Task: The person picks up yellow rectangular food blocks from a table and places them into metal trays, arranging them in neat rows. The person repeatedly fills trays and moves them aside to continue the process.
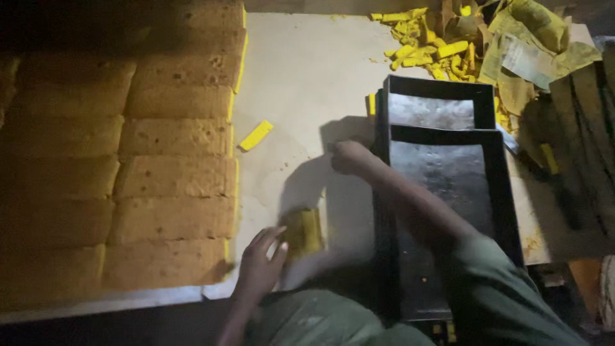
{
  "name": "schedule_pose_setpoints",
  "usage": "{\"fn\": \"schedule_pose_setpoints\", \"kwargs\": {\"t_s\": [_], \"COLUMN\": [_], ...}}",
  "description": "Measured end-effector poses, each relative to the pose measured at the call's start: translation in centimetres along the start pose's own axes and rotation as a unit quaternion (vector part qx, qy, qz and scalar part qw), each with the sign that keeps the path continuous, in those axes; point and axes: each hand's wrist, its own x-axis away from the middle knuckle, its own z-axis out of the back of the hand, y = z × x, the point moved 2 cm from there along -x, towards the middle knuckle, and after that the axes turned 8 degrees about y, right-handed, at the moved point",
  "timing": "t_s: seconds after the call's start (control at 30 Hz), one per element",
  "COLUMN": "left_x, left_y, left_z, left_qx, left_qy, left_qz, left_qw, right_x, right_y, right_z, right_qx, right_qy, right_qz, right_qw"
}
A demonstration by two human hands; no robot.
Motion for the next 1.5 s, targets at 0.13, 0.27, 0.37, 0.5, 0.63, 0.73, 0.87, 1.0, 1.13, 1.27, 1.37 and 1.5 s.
{"fn": "schedule_pose_setpoints", "kwargs": {"t_s": [0.13, 0.27, 0.37, 0.5, 0.63, 0.73, 0.87, 1.0, 1.13, 1.27, 1.37, 1.5], "left_x": [0.2, -2.8, -6.9, -9.4, -6.9, -4.4, -1.6, 0.8, 2.0, 0.6, 0.2, 0.9], "left_y": [-3.7, -5.0, -3.1, -1.7, -2.8, -4.8, -6.3, -0.4, 9.5, 16.0, 18.1, 18.6], "left_z": [5.3, 5.5, 3.2, 1.8, -1.0, -5.3, -8.0, -7.2, -7.2, -12.4, -15.4, -18.4], "left_qx": [0.020, 0.064, 0.127, -0.154, -0.101, 0.043, 0.210, 0.385, 0.459, 0.156, -0.029, -0.173], "left_qy": [0.022, -0.059, -0.170, -0.342, -0.320, -0.181, -0.114, -0.152, -0.283, -0.302, -0.215, -0.234], "left_qz": [0.020, 0.112, 0.201, 0.199, 0.195, 0.114, 0.097, 0.176, 0.150, -0.049, -0.258, -0.386], "left_qw": [0.999, 0.990, 0.956, 0.905, 0.922, 0.976, 0.966, 0.893, 0.828, 0.939, 0.941, 0.876], "right_x": [-9.1, -13.0, -5.6, 10.6, 20.1, 21.2, 22.3, 26.4, 32.2, 34.0, 35.1, 36.5], "right_y": [2.5, -0.1, -1.7, -2.4, -2.8, -2.3, -2.9, -2.2, 3.4, 11.5, 14.1, 14.9], "right_z": [-3.0, -1.0, -0.7, -5.0, -8.0, -8.8, -8.6, -4.5, 1.9, 5.4, 4.8, 3.9], "right_qx": [0.039, 0.051, 0.040, 0.071, -0.015, -0.088, -0.124, -0.217, -0.217, -0.258, -0.145, -0.063], "right_qy": [0.073, 0.116, 0.089, -0.088, 0.014, 0.053, 0.032, 0.136, 0.226, 0.189, 0.224, 0.237], "right_qz": [-0.099, -0.056, -0.025, -0.135, 0.029, 0.022, 0.000, 0.035, 0.026, -0.066, -0.099, -0.086], "right_qw": [0.992, 0.990, 0.995, 0.984, 0.999, 0.994, 0.992, 0.966, 0.949, 0.945, 0.959, 0.966]}}
